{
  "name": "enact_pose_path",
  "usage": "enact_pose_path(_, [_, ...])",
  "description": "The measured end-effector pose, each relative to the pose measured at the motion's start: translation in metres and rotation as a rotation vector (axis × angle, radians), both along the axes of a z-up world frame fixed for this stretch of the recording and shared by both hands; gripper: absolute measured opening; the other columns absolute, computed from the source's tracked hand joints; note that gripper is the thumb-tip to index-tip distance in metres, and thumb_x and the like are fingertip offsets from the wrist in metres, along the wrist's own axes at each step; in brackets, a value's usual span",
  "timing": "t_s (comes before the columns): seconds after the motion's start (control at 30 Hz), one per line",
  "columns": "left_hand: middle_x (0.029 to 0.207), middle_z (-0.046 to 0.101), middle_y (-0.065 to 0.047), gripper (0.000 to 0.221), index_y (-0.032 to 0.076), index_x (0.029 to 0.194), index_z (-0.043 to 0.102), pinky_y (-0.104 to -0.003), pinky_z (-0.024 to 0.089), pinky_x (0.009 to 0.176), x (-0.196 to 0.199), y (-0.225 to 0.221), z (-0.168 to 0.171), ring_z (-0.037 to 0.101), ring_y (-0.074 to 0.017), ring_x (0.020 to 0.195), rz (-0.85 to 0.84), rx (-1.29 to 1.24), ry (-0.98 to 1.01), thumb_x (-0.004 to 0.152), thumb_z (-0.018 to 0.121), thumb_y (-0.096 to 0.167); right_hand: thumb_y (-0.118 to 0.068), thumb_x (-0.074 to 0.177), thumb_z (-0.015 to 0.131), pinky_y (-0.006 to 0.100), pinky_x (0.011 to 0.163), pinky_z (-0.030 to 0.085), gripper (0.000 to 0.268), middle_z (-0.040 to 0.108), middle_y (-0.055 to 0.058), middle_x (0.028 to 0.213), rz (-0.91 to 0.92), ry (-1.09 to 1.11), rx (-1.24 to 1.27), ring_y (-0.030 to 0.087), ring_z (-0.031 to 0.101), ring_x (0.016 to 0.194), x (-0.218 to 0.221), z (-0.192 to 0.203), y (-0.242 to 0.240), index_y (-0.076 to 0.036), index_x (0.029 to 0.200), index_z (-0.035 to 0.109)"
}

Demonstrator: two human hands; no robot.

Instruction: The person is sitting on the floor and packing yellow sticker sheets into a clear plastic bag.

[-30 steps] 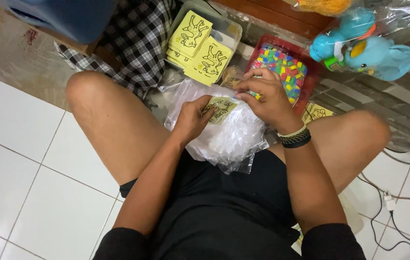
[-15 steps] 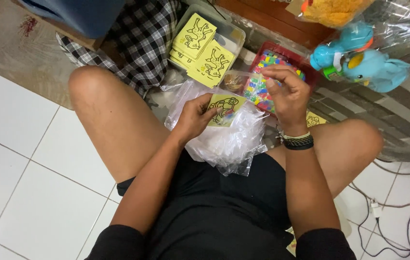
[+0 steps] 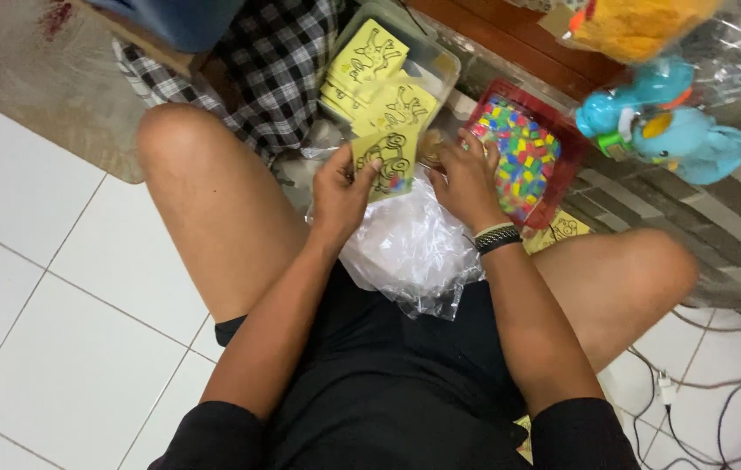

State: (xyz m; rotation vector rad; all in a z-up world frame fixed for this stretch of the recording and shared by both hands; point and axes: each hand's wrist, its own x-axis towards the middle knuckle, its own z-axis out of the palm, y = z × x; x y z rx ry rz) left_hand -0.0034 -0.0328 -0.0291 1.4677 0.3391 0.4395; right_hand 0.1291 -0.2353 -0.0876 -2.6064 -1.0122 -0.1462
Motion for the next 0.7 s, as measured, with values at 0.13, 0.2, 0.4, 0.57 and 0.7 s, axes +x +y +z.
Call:
enact_pose_path(0.13, [0.088,0.075,-0.010,0.024,0.004,0.118,0.069,-0.031,0.059,0.074,0.002,0.003,-0.004,0.063,-0.0104,0.083,0.014,-0.011,0.018,0.095,0.072,0.005,-0.016,0.095,0.071,0.068,0.113,0.016,0.024,0.075,0.016,0.118,0.010,0.021,-0.053,0.040,0.042,0.147,-0.003,-0.008,0.009,-0.008,0.117,0.075])
enact_pose_path(0.2, [0.088,0.074,-0.008,0.026,0.005,0.121,0.069,-0.030,0.060,0.073,0.003,0.002,-0.004,0.063,-0.0095,0.082,0.011,-0.046,0.008,0.095,0.072,0.005,-0.009,0.094,0.071,0.067,0.114,0.015,0.020,0.076,0.014,0.113,0.026,0.013,-0.006,0.038,0.044,0.146,-0.002,-0.013,0.006,-0.011,0.113,0.077])
enact_pose_path(0.4, [0.085,0.075,-0.010,0.022,0.005,0.117,0.070,-0.029,0.061,0.069,0.003,0.004,-0.011,0.067,-0.0104,0.078,0.006,-0.050,0.025,0.095,0.071,0.006,-0.019,0.089,0.079,0.053,0.115,0.022,0.016,0.076,-0.007,0.105,-0.010,0.066,0.128,0.022,0.054,0.137,0.016,-0.031,-0.006,-0.029,0.101,0.075])
enact_pose_path(0.57, [0.085,0.074,-0.011,0.024,0.004,0.119,0.070,-0.031,0.061,0.068,0.003,0.000,-0.006,0.065,-0.0121,0.077,-0.010,-0.058,0.035,0.095,0.072,0.005,-0.023,0.095,0.077,0.046,0.112,0.025,0.008,0.076,-0.011,0.103,-0.032,0.078,0.194,0.017,0.057,0.132,0.017,-0.036,-0.008,-0.030,0.098,0.075])
enact_pose_path(0.7, [0.082,0.071,-0.008,0.021,0.005,0.116,0.070,-0.030,0.059,0.067,0.002,0.001,-0.006,0.061,-0.0110,0.076,-0.030,-0.034,0.056,0.095,0.071,0.005,-0.023,0.096,0.076,0.047,0.110,0.030,0.004,0.075,-0.006,0.098,-0.032,0.066,0.282,0.022,0.061,0.124,0.014,-0.020,-0.006,-0.026,0.097,0.074])
